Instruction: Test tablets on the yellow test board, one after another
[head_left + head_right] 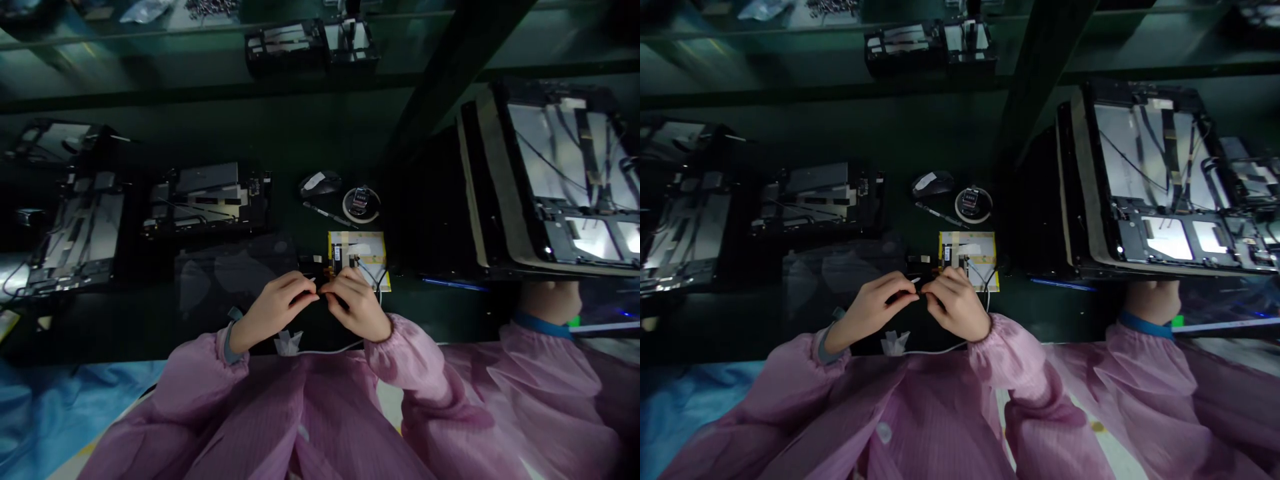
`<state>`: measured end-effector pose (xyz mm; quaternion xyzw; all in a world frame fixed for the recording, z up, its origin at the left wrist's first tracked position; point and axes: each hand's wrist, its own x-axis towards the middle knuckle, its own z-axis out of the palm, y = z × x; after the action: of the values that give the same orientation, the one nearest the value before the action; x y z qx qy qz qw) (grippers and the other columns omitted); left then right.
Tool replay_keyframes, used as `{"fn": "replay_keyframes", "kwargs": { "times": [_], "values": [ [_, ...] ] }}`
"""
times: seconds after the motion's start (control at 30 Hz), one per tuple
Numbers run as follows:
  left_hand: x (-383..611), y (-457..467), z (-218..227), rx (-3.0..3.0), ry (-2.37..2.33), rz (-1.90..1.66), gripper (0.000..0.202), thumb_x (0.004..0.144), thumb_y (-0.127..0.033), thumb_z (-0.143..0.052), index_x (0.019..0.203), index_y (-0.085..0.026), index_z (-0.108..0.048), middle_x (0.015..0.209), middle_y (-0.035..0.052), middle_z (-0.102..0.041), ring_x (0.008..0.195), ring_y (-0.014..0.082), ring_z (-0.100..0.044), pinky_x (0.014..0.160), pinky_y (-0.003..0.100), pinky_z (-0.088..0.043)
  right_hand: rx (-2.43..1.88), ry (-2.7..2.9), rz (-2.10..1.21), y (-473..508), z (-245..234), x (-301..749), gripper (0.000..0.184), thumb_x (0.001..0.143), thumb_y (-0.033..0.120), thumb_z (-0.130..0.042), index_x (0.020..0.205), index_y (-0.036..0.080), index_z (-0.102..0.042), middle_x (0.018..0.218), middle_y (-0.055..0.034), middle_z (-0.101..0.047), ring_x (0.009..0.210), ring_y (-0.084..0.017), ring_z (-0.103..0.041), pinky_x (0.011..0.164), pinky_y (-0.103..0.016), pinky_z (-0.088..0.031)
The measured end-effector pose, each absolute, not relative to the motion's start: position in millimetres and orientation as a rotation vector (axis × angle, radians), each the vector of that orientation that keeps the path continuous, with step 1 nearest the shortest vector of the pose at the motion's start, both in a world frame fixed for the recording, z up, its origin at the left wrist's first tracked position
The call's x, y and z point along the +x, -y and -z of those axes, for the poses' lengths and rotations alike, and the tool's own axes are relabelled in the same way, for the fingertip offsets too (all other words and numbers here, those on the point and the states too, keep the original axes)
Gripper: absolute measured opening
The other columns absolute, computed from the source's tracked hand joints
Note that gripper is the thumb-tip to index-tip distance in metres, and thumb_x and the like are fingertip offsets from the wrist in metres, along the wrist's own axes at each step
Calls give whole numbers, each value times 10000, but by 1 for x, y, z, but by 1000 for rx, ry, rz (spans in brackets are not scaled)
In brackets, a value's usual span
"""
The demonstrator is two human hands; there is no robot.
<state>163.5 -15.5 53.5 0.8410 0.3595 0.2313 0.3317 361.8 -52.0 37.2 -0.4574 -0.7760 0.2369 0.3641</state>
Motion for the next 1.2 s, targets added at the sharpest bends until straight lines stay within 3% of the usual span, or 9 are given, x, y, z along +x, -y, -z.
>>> {"fn": "replay_keyframes", "kwargs": {
  "times": [0.43, 0.87, 1.2],
  "values": [
    [164, 17, -49, 2261, -922, -652, 117, 947, -252, -533, 860, -195, -587, 805, -1, -603, 756, 116, -597, 721, 239, -488, -1194, 1990, -600, 57, -37, 359, 156, 920, 137, -482, 913, 184, -630, 738, -29, -630, 794, -181, -497, 723, -331, -386],
    [167, 17, -49, 2217, -936, -651, 37, 924, -223, -567, 923, -187, -574, 843, -2, -623, 773, 115, -606, 714, 225, -478, -1190, 1989, -609, 58, -40, 358, 101, 907, 158, -519, 892, 188, -614, 731, -23, -632, 782, -180, -505, 724, -333, -373],
    [166, 15, -53, 2211, -850, -616, 150, 943, -220, -537, 805, -188, -587, 765, -7, -602, 744, 122, -568, 701, 247, -446, -1147, 2020, -678, 53, -39, 362, 104, 894, 126, -530, 843, 195, -590, 734, -2, -629, 784, -158, -516, 743, -318, -339]
  ]
}}
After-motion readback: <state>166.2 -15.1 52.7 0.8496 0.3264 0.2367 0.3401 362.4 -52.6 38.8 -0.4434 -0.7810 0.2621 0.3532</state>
